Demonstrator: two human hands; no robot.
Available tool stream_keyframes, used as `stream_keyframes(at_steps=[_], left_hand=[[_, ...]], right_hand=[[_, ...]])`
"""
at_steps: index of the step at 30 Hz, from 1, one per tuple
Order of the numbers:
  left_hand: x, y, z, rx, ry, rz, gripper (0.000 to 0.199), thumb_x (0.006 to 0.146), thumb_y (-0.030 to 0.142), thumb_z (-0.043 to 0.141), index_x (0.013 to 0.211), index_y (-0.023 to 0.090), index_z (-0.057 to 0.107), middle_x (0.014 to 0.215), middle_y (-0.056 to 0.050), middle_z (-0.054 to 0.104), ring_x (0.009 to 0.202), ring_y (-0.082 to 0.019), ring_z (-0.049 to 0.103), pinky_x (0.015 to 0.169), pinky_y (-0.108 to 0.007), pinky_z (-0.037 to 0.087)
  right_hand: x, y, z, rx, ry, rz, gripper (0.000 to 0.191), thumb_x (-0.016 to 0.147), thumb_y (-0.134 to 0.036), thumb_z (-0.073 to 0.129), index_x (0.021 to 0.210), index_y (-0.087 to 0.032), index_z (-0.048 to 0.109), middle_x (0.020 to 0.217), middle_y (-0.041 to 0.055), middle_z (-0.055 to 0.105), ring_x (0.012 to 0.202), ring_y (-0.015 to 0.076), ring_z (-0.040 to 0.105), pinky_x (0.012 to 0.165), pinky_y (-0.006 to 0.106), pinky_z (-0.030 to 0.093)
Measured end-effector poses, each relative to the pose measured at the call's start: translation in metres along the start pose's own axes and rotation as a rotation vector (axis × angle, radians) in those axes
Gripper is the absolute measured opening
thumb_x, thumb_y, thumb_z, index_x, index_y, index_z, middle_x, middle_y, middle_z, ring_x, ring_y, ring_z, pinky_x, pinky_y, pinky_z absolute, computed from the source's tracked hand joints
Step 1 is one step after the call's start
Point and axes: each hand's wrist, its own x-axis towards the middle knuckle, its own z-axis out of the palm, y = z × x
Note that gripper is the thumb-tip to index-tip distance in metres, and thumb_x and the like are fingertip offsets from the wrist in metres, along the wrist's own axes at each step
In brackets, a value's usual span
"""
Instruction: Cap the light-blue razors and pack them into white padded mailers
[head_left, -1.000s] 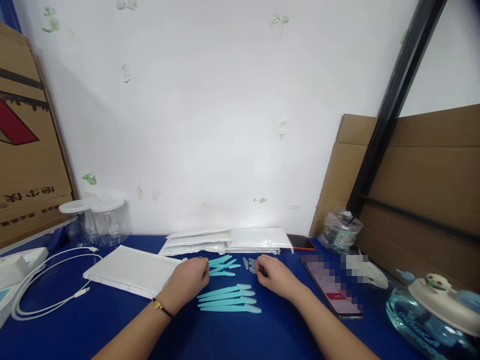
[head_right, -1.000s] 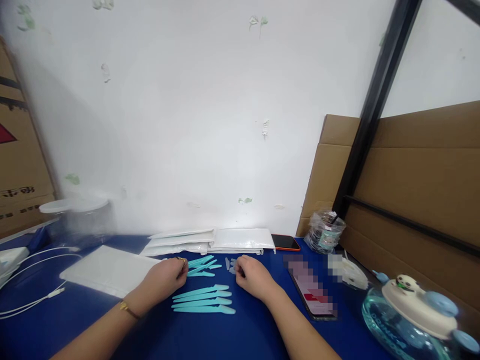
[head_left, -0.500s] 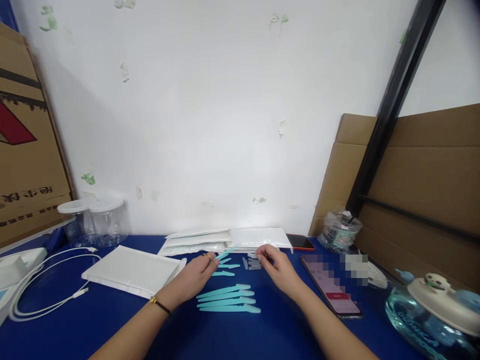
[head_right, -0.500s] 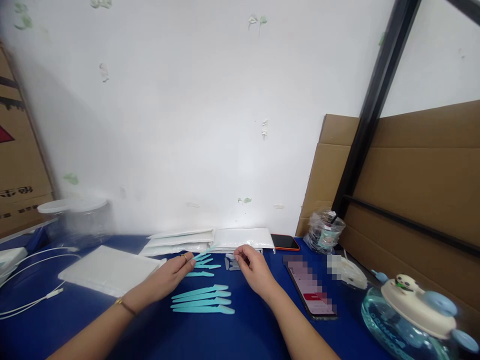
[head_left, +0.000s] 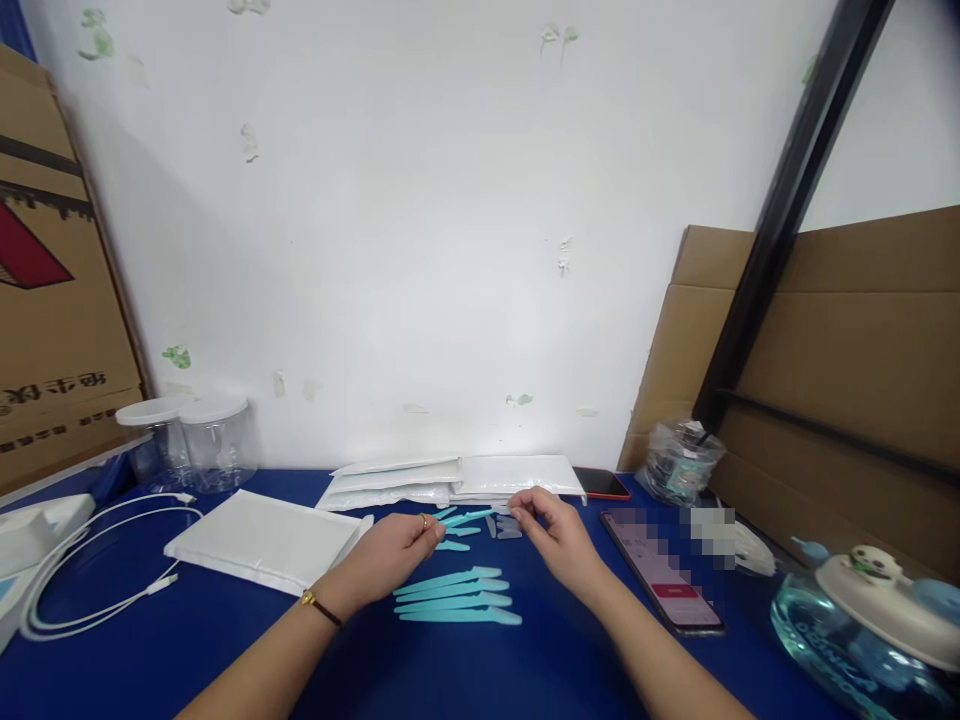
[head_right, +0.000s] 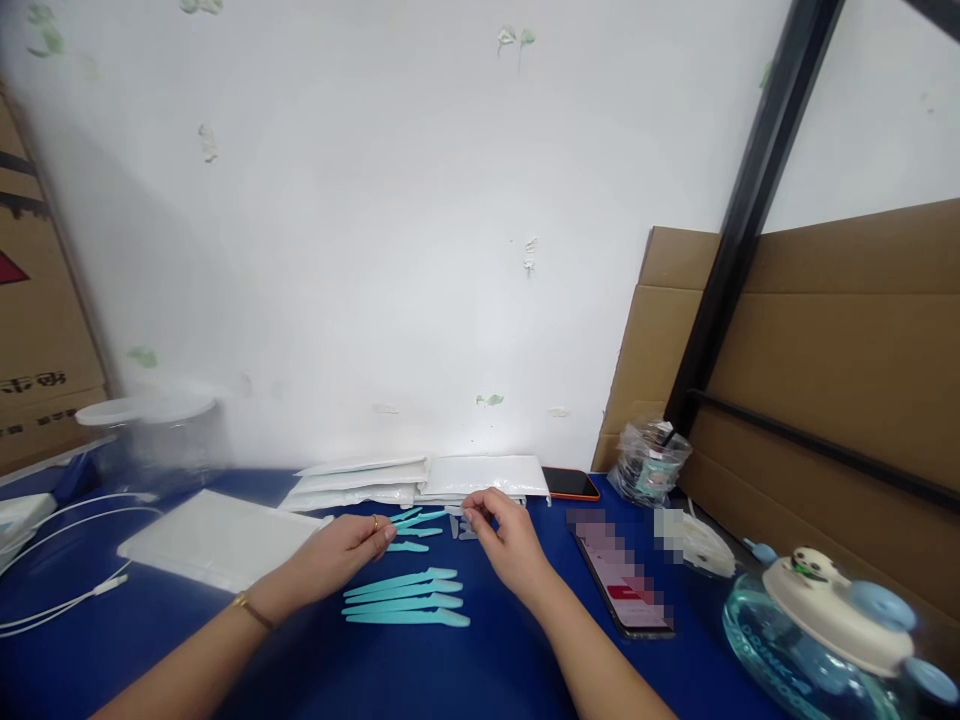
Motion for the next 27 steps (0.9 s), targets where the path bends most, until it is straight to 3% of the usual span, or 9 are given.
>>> stream_keyframes(at_steps=[9,13,16,19,27], left_hand=[[-0.006,0.009,0.008,0.105,-0.074,0.099,0.049,0.094,0.049,0.023,0.067,0.020,0.052,0.064,0.002,0.053,0.061,-0.013,0.046,0.057,-0.023,0.028],[-0.004,0.003,0.012,0.166,-0.055,0.110,0.040,0.091,0.048,0.033,0.075,0.021,0.059,0.074,0.000,0.059,0.072,-0.016,0.053,0.063,-0.024,0.034],[-0.001,-0.009,0.012,0.253,0.028,0.062,0.022,0.087,0.038,0.045,0.087,0.023,0.062,0.091,-0.002,0.061,0.082,-0.018,0.056,0.069,-0.026,0.037],[0.003,-0.024,0.012,0.332,0.059,0.048,0.016,0.083,0.028,0.050,0.093,0.024,0.062,0.100,-0.004,0.061,0.091,-0.021,0.056,0.076,-0.029,0.039],[0.009,-0.035,0.016,0.525,0.041,0.107,0.018,0.086,0.022,0.041,0.078,0.020,0.057,0.080,-0.005,0.062,0.074,-0.021,0.058,0.067,-0.030,0.038]], right_hand=[[-0.004,-0.007,0.008,0.044,-0.225,-0.006,0.015,0.087,-0.029,0.052,0.087,-0.020,0.064,0.080,0.0015,0.064,0.071,0.0142,0.056,0.062,0.023,0.042],[-0.002,0.011,0.001,-0.072,-0.253,0.049,0.017,0.086,-0.025,0.050,0.088,-0.020,0.066,0.080,0.0019,0.066,0.070,0.0154,0.058,0.063,0.025,0.043],[-0.001,0.029,0.000,-0.237,-0.218,0.044,0.019,0.084,-0.015,0.047,0.086,-0.020,0.065,0.085,0.0033,0.064,0.076,0.0165,0.059,0.069,0.027,0.044],[-0.001,0.040,0.002,-0.367,-0.283,0.038,0.018,0.081,-0.012,0.051,0.088,-0.020,0.065,0.091,0.0041,0.061,0.081,0.0168,0.059,0.072,0.026,0.044],[-0.003,0.032,0.013,-0.641,-0.330,-0.042,0.015,0.078,-0.010,0.049,0.079,-0.018,0.062,0.081,0.0044,0.059,0.073,0.0169,0.057,0.066,0.025,0.040]])
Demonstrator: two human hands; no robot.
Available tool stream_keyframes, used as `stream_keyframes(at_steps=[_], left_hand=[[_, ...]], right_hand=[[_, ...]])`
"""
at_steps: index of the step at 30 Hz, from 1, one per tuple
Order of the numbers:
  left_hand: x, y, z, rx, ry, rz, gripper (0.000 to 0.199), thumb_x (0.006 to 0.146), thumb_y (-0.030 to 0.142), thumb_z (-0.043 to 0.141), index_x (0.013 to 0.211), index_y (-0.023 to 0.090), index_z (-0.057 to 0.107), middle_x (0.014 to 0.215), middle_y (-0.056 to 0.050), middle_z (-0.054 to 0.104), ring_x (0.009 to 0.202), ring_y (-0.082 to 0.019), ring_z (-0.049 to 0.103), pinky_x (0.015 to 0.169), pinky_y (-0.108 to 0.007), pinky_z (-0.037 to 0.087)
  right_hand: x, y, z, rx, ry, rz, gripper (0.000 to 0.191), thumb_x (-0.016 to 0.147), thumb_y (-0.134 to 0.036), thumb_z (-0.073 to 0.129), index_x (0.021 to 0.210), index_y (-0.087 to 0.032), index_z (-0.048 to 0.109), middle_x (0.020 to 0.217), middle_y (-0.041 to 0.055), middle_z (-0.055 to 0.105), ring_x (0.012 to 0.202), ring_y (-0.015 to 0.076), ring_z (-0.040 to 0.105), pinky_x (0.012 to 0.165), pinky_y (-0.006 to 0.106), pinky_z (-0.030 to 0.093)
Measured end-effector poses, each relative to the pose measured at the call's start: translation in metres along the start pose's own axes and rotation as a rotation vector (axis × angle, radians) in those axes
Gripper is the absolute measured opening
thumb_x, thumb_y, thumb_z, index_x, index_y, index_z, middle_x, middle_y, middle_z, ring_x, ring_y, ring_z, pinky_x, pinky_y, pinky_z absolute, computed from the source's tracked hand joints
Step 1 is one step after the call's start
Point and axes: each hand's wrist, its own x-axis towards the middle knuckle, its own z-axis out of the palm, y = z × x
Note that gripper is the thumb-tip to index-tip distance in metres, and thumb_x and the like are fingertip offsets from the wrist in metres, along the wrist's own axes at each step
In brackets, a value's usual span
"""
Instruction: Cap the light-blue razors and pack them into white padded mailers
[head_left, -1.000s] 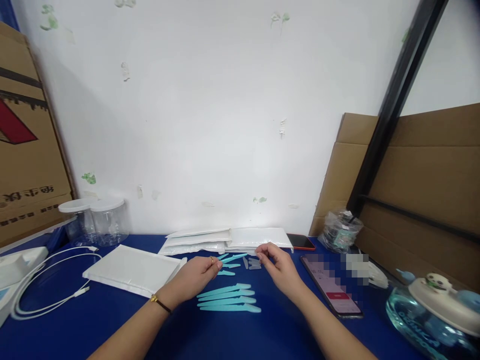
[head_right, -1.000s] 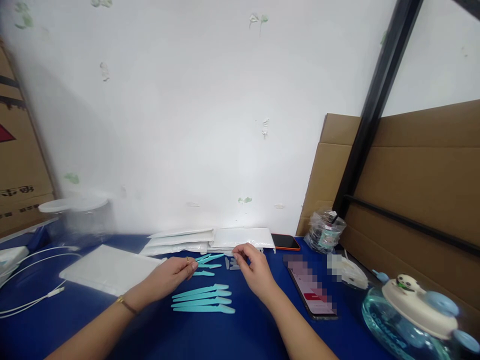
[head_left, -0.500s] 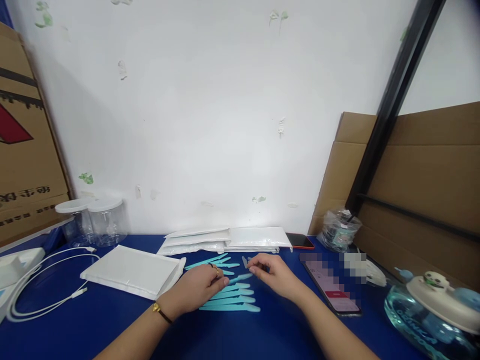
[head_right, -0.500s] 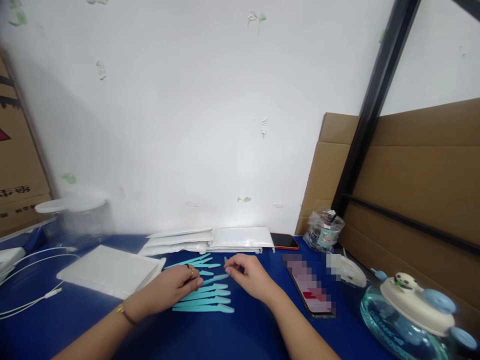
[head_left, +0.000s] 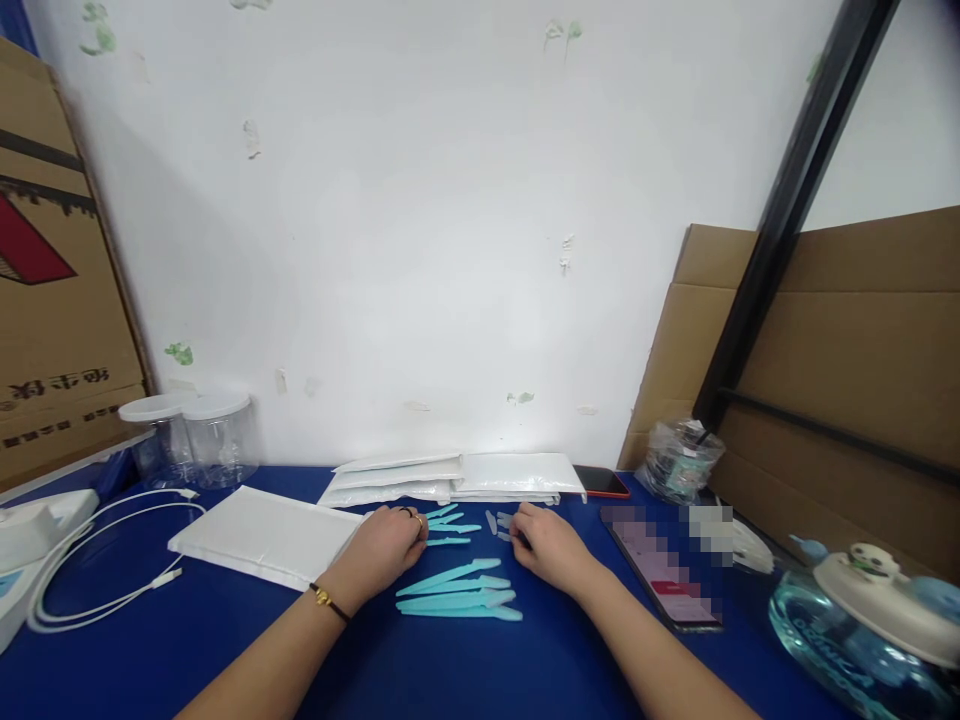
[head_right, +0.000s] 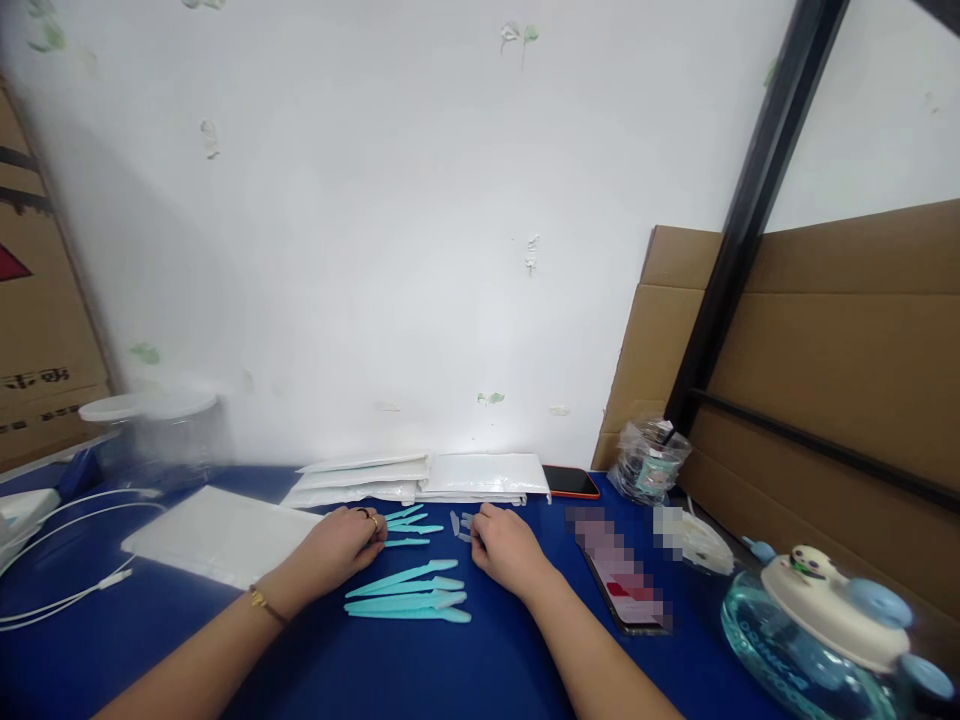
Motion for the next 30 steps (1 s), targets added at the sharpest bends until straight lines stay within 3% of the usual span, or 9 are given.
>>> stream_keyframes(at_steps=[4,8,11,17,30], left_hand=[[0.000,0.006,0.000,-0.012,0.018,-0.030,0.023,0.089,0.022,0.033,0.076,0.019,0.053,0.077,-0.006,0.060,0.069,-0.020,0.057,0.064,-0.030,0.036],[-0.003,0.014,-0.009,-0.284,0.047,-0.109,0.026,0.093,0.026,0.024,0.082,0.020,0.047,0.077,-0.003,0.057,0.069,-0.017,0.054,0.063,-0.027,0.036],[-0.006,0.019,-0.019,-0.410,0.045,-0.075,0.033,0.095,0.038,0.021,0.084,0.021,0.047,0.081,-0.002,0.057,0.073,-0.017,0.053,0.067,-0.026,0.037],[-0.008,0.022,-0.027,-0.463,-0.053,0.007,0.046,0.094,0.045,0.019,0.076,0.021,0.054,0.076,-0.001,0.058,0.072,-0.015,0.052,0.068,-0.024,0.036],[-0.007,0.031,-0.021,-0.454,-0.059,0.057,0.045,0.094,0.045,0.022,0.077,0.020,0.056,0.074,-0.001,0.057,0.071,-0.015,0.051,0.066,-0.024,0.035]], right_hand=[[0.000,-0.003,0.002,0.095,0.031,-0.014,0.015,0.073,-0.006,0.049,0.077,-0.018,0.059,0.080,0.0030,0.059,0.072,0.0156,0.056,0.064,0.024,0.040],[-0.001,-0.005,-0.003,0.423,0.061,0.033,0.011,0.080,-0.013,0.047,0.080,-0.019,0.056,0.069,-0.0015,0.057,0.061,0.0120,0.053,0.055,0.020,0.039],[-0.002,-0.008,-0.012,0.561,0.137,0.035,0.011,0.085,-0.020,0.047,0.084,-0.019,0.058,0.070,-0.0008,0.058,0.063,0.0128,0.053,0.053,0.020,0.038],[-0.004,-0.017,-0.024,0.493,0.273,-0.081,0.015,0.090,-0.025,0.045,0.087,-0.021,0.059,0.081,0.0035,0.061,0.075,0.0167,0.055,0.069,0.027,0.043],[-0.005,-0.038,-0.021,0.374,0.181,-0.171,0.018,0.091,-0.023,0.044,0.091,-0.022,0.062,0.085,0.0040,0.064,0.081,0.0173,0.056,0.075,0.029,0.042]])
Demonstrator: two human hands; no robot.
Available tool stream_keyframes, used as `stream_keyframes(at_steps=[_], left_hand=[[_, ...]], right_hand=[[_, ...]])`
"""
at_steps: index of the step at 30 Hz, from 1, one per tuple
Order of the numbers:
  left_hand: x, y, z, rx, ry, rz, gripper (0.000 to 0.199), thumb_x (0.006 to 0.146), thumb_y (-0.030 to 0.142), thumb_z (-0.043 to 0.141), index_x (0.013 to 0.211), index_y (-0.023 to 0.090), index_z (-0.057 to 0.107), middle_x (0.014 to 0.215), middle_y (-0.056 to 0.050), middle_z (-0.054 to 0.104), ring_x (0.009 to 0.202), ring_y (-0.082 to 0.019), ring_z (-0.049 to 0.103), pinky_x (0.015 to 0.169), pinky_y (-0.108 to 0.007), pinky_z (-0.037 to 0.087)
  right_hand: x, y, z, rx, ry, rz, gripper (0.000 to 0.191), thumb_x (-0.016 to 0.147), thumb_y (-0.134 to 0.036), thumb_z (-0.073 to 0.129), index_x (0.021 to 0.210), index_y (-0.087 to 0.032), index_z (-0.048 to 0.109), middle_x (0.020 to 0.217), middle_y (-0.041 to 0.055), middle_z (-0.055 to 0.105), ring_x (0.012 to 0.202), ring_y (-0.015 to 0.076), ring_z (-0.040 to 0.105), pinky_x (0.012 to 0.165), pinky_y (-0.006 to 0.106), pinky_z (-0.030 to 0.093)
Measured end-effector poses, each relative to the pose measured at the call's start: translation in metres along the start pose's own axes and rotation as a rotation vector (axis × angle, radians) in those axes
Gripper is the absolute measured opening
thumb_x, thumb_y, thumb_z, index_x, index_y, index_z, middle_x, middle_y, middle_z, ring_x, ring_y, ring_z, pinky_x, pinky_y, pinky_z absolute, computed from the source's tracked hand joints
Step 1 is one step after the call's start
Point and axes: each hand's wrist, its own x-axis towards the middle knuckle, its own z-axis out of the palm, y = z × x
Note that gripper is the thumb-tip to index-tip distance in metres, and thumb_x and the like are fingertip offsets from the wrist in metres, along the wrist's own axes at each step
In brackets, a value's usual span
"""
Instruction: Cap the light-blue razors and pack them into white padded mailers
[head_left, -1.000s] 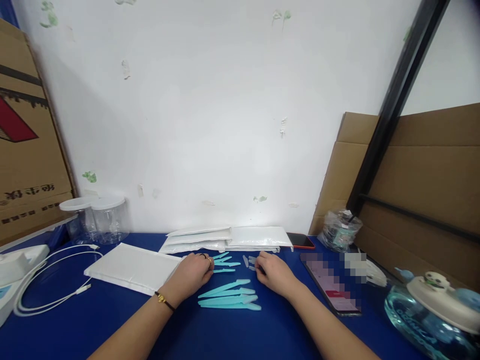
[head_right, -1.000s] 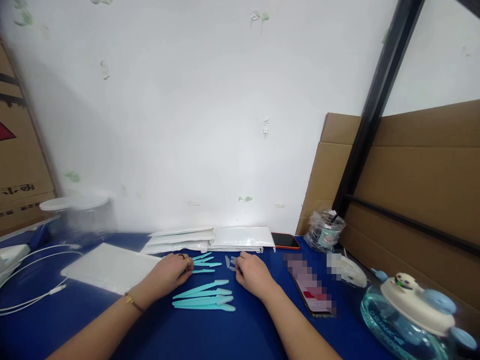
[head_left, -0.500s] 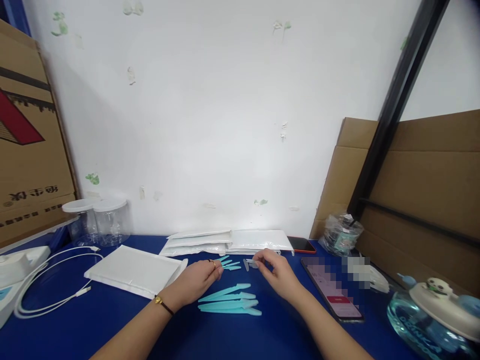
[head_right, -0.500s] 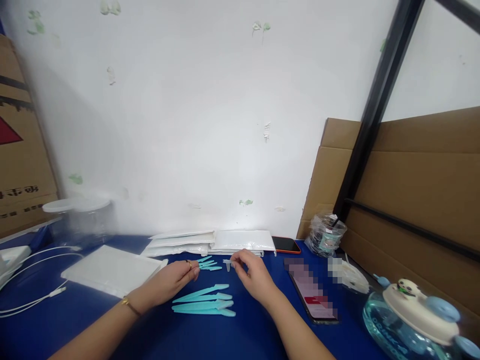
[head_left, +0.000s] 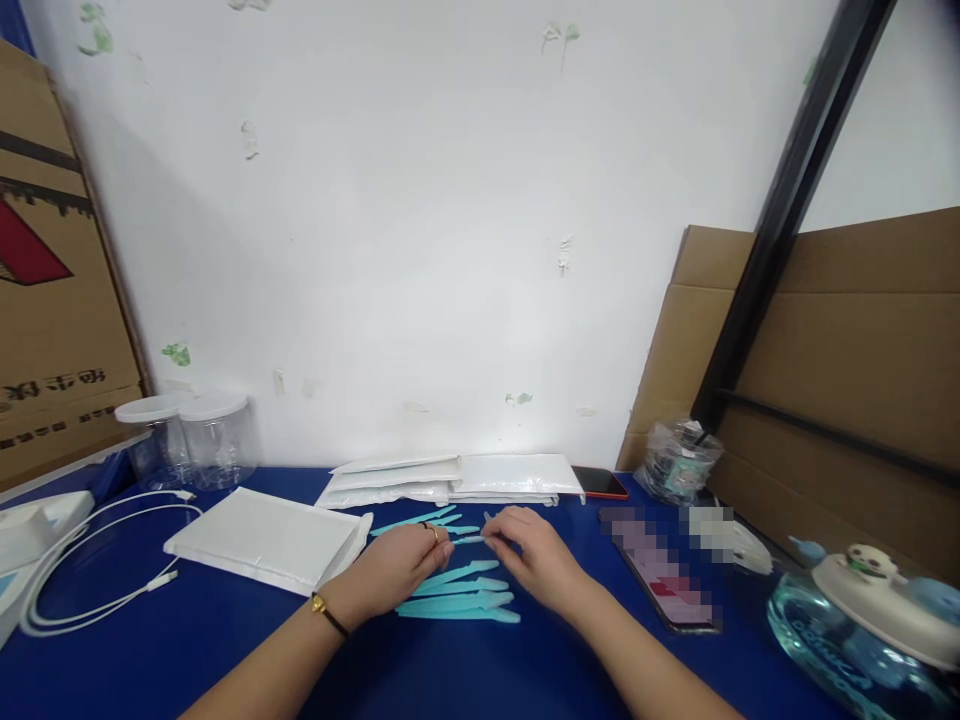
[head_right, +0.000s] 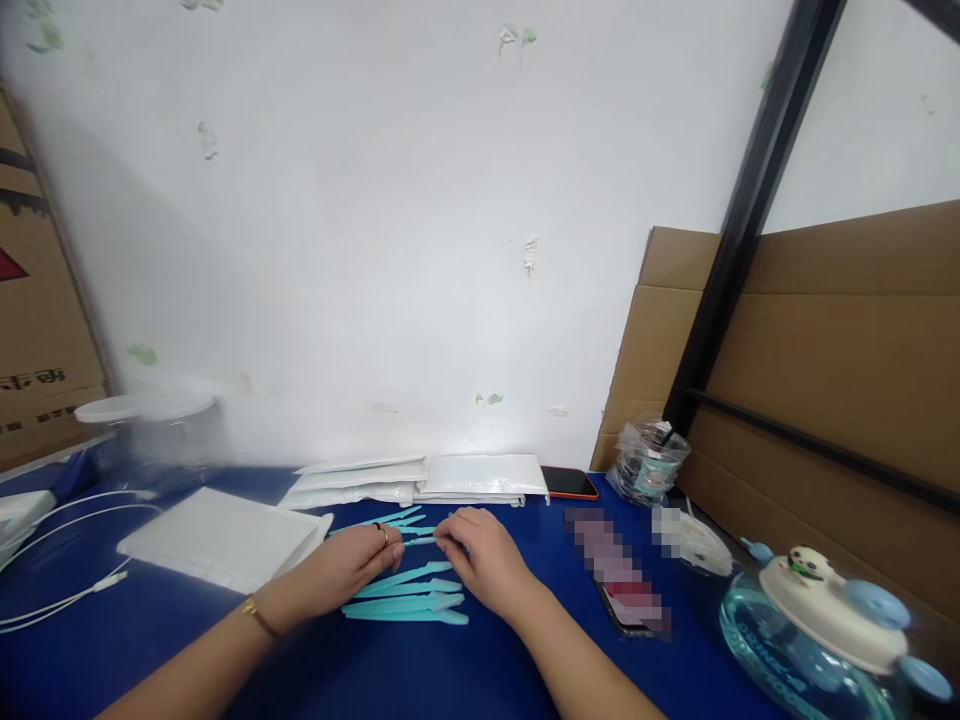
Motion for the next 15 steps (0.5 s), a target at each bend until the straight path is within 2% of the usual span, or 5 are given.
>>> stream_keyframes(at_steps=[5,8,10,12,15], left_hand=[[0.000,0.004,0.005,-0.020,-0.066,0.034,0.040,0.094,0.044,0.028,0.083,0.020,0.058,0.082,-0.002,0.058,0.076,-0.015,0.052,0.069,-0.024,0.039],[0.003,-0.007,0.007,0.047,0.034,0.013,0.029,0.091,0.039,0.038,0.087,0.021,0.060,0.089,-0.003,0.059,0.086,-0.018,0.053,0.076,-0.026,0.040],[0.005,-0.019,0.008,0.141,0.106,-0.026,0.020,0.088,0.033,0.044,0.092,0.023,0.061,0.096,-0.004,0.058,0.093,-0.020,0.052,0.081,-0.029,0.040],[0.007,-0.030,0.009,0.234,0.129,-0.062,0.019,0.086,0.027,0.047,0.098,0.023,0.061,0.101,-0.005,0.057,0.097,-0.021,0.052,0.083,-0.031,0.040],[0.010,-0.037,0.010,0.319,0.117,-0.082,0.021,0.086,0.024,0.047,0.102,0.024,0.061,0.102,-0.006,0.058,0.099,-0.022,0.052,0.083,-0.032,0.040]], right_hand=[[-0.003,0.006,-0.002,0.026,-0.097,0.027,0.014,0.088,-0.024,0.051,0.089,-0.023,0.065,0.079,0.0013,0.064,0.075,0.0154,0.057,0.068,0.025,0.042],[-0.003,0.023,0.001,-0.029,-0.061,0.119,0.015,0.087,-0.023,0.051,0.088,-0.022,0.066,0.081,0.0023,0.063,0.073,0.0155,0.057,0.065,0.025,0.043],[-0.001,0.034,0.006,-0.126,-0.008,0.179,0.018,0.087,-0.021,0.049,0.089,-0.021,0.067,0.086,0.0044,0.062,0.077,0.0167,0.057,0.069,0.026,0.043],[0.002,0.040,0.013,-0.236,0.008,0.213,0.018,0.087,-0.023,0.051,0.094,-0.020,0.067,0.089,0.0061,0.060,0.082,0.0186,0.057,0.073,0.028,0.043],[0.007,0.039,0.024,-0.371,-0.044,0.210,0.019,0.084,-0.030,0.056,0.097,-0.022,0.068,0.090,0.0065,0.059,0.085,0.0210,0.056,0.075,0.031,0.041]])
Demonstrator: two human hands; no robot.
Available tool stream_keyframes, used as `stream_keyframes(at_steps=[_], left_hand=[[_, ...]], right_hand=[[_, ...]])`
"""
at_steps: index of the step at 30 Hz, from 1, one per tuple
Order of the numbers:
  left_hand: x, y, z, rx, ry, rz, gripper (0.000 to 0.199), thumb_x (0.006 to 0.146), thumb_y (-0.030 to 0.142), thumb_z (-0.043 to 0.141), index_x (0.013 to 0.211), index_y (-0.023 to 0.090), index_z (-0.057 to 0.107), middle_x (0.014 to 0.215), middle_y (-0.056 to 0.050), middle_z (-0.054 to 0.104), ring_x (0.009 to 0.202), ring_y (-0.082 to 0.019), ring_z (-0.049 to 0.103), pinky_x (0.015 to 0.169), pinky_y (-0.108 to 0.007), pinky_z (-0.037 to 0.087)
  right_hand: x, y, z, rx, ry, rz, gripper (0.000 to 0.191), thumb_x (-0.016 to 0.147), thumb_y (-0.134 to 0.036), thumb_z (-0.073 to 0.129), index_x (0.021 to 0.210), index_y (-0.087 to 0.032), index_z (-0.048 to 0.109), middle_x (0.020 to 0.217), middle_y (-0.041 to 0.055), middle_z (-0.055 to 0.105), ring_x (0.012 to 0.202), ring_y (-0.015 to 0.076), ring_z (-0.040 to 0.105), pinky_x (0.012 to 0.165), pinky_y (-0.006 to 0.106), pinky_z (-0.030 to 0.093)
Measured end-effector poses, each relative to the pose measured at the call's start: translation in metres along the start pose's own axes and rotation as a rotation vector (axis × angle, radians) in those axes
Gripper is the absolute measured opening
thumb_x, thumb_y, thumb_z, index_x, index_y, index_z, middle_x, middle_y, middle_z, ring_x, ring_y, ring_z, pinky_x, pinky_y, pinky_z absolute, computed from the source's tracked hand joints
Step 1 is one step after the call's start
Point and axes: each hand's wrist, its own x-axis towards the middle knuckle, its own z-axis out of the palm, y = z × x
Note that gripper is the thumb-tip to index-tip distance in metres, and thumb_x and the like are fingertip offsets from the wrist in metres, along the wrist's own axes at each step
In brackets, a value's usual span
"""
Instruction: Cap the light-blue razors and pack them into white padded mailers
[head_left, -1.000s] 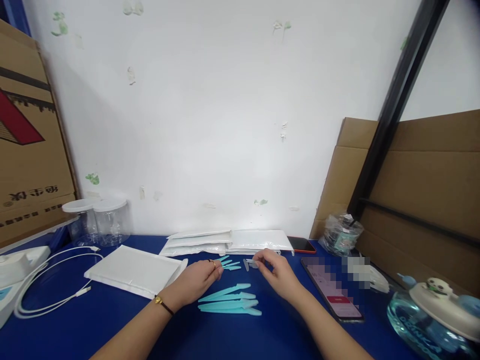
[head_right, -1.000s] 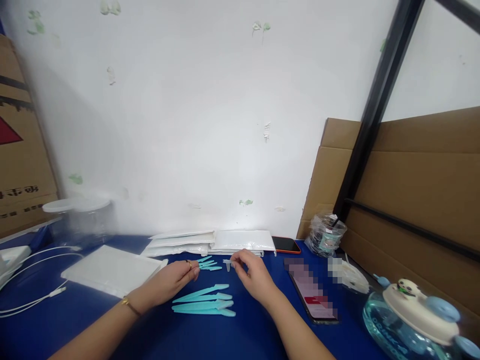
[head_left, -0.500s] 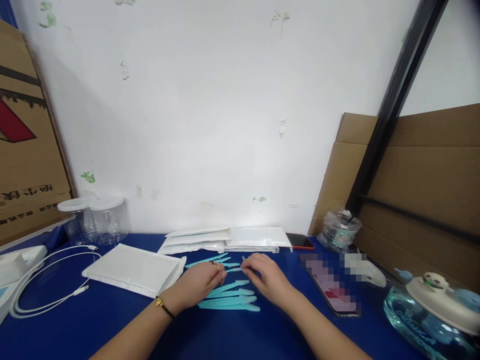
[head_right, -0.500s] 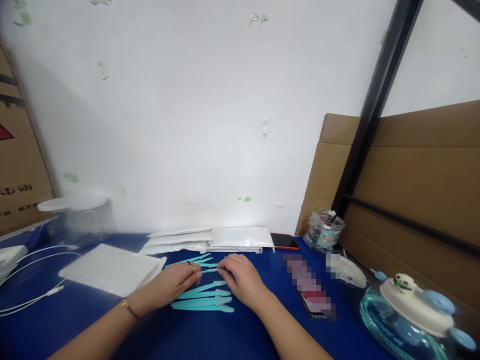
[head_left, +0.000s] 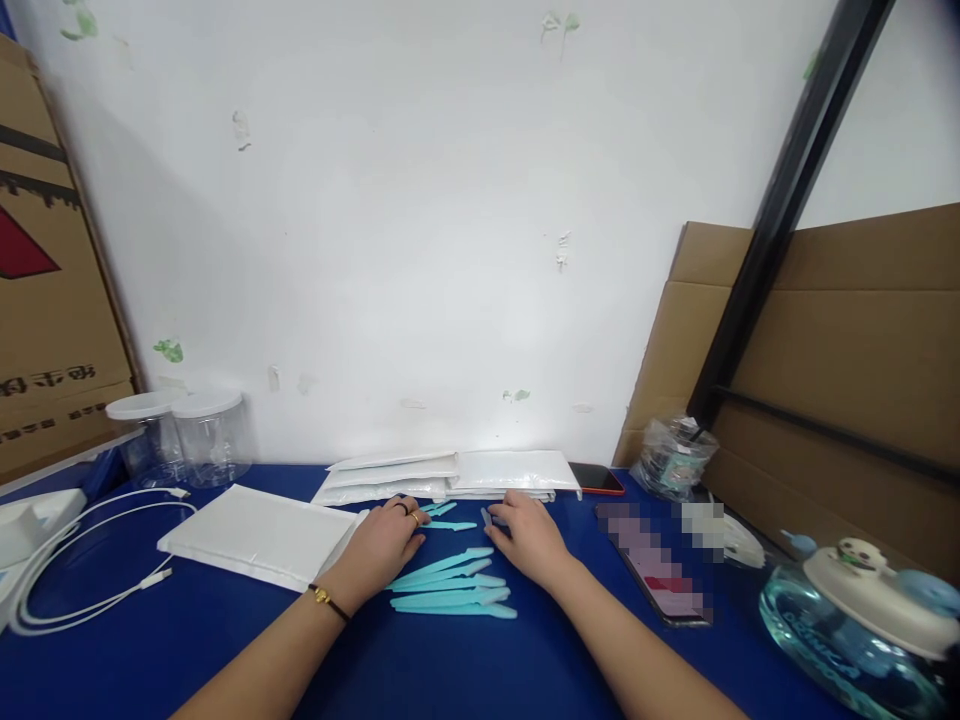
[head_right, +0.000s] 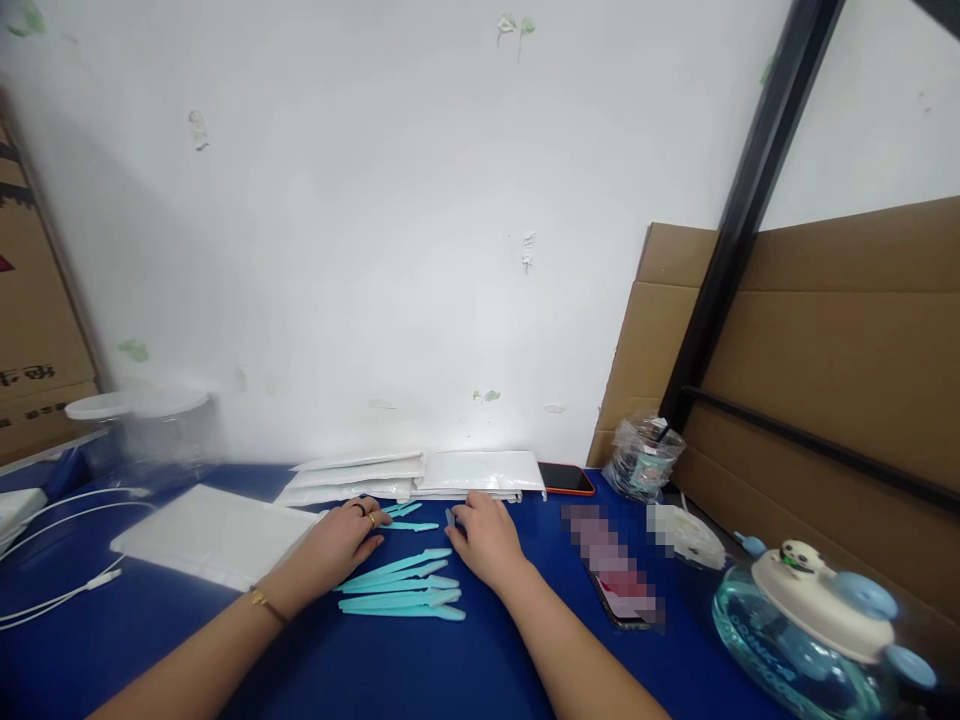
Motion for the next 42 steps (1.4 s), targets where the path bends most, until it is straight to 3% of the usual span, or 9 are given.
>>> stream_keyframes(at_steps=[6,11,18,26,36,39,42], left_hand=[[0.002,0.010,-0.007,0.112,-0.036,-0.002,0.017,0.087,0.022,0.045,0.086,0.020,0.062,0.092,-0.007,0.062,0.089,-0.022,0.056,0.077,-0.032,0.040],[0.001,0.012,-0.008,0.231,-0.022,0.033,0.028,0.090,0.022,0.034,0.082,0.017,0.060,0.083,-0.008,0.062,0.081,-0.023,0.058,0.071,-0.034,0.040],[-0.002,0.010,-0.006,0.061,-0.033,0.042,0.017,0.082,0.014,0.042,0.085,0.019,0.058,0.088,-0.004,0.062,0.083,-0.019,0.057,0.074,-0.029,0.039],[0.000,0.008,0.000,-0.009,-0.001,0.049,0.016,0.083,0.014,0.040,0.082,0.019,0.056,0.085,-0.004,0.060,0.080,-0.018,0.055,0.073,-0.027,0.039],[-0.004,0.022,0.001,-0.133,-0.020,0.122,0.018,0.086,0.017,0.040,0.081,0.020,0.057,0.084,-0.001,0.062,0.079,-0.015,0.056,0.073,-0.025,0.038],[-0.002,0.018,0.001,-0.153,-0.021,0.097,0.017,0.086,0.021,0.043,0.084,0.022,0.060,0.086,-0.001,0.063,0.082,-0.016,0.056,0.073,-0.025,0.039],[-0.001,0.007,0.000,-0.084,0.040,0.012,0.018,0.085,0.024,0.047,0.094,0.023,0.062,0.096,-0.003,0.063,0.093,-0.019,0.056,0.080,-0.028,0.039]], right_hand=[[0.000,-0.008,0.003,-0.153,-0.020,-0.060,0.014,0.081,-0.015,0.054,0.079,-0.020,0.067,0.085,0.0067,0.060,0.087,0.0221,0.055,0.076,0.032,0.038],[-0.004,-0.001,0.001,-0.019,0.009,-0.030,0.012,0.077,-0.011,0.053,0.075,-0.019,0.062,0.082,0.0041,0.060,0.080,0.0181,0.055,0.073,0.028,0.037],[-0.006,-0.002,-0.005,0.291,-0.077,-0.034,0.013,0.085,-0.019,0.049,0.081,-0.021,0.062,0.075,-0.0003,0.062,0.071,0.0143,0.055,0.063,0.022,0.037],[-0.006,-0.005,-0.006,0.316,-0.103,-0.062,0.013,0.084,-0.018,0.051,0.081,-0.022,0.063,0.079,0.0004,0.064,0.078,0.0162,0.056,0.069,0.024,0.038],[-0.011,-0.019,-0.013,0.338,-0.145,-0.126,0.014,0.082,-0.014,0.053,0.081,-0.022,0.065,0.078,0.0000,0.064,0.077,0.0156,0.056,0.072,0.027,0.038],[-0.009,-0.010,-0.016,0.352,-0.130,-0.105,0.013,0.082,-0.018,0.054,0.083,-0.023,0.066,0.078,0.0003,0.065,0.077,0.0162,0.057,0.071,0.026,0.039],[-0.006,0.010,-0.019,0.333,-0.034,-0.018,0.018,0.083,-0.017,0.050,0.087,-0.021,0.066,0.086,0.0029,0.067,0.080,0.0174,0.058,0.073,0.027,0.041]])
